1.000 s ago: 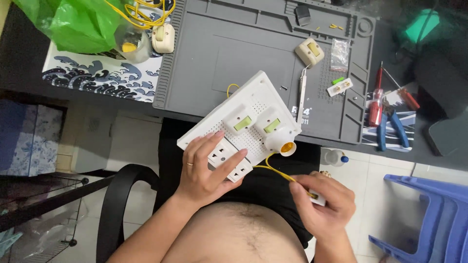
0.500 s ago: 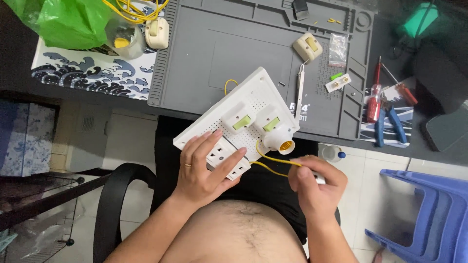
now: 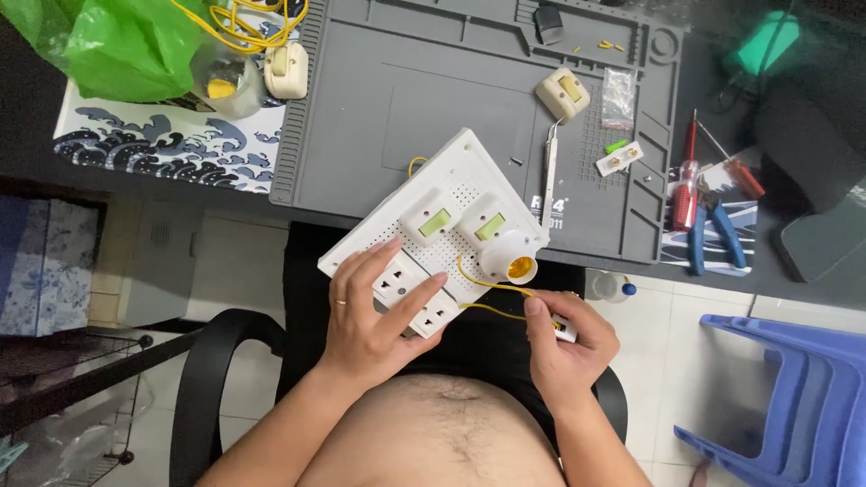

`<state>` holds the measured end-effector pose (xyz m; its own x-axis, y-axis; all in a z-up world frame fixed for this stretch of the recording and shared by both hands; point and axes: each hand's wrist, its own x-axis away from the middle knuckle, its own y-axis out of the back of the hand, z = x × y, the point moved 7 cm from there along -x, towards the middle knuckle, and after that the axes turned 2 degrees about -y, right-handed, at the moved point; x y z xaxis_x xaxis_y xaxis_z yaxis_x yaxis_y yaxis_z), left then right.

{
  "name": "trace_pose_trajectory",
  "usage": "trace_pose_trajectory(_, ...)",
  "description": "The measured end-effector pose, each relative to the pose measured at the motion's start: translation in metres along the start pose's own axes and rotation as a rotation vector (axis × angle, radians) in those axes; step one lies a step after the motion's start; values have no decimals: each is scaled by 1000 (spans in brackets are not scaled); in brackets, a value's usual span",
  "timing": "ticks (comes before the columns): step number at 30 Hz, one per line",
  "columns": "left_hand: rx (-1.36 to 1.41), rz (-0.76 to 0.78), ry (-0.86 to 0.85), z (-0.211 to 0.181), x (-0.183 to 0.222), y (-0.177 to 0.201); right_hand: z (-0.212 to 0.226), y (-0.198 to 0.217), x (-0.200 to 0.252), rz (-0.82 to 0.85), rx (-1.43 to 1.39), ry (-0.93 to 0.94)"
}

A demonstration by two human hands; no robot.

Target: Wiring and assembling an electrical switch and socket panel using a screwdriver and wires.

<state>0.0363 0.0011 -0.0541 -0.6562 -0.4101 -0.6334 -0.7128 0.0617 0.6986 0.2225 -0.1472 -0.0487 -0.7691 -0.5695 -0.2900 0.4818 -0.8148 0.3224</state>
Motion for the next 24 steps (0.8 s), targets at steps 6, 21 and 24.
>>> trace_pose_trajectory(6,41,13,38,3,-1,-1,-6,14,8,-98,136,47)
trace_pose_trajectory(21,27,-1,44,-2,-7,5,22,13,11,-78,179,262)
trace_pose_trajectory(24,24,-17,34,-3,-7,6,22,14,10,-96,179,253)
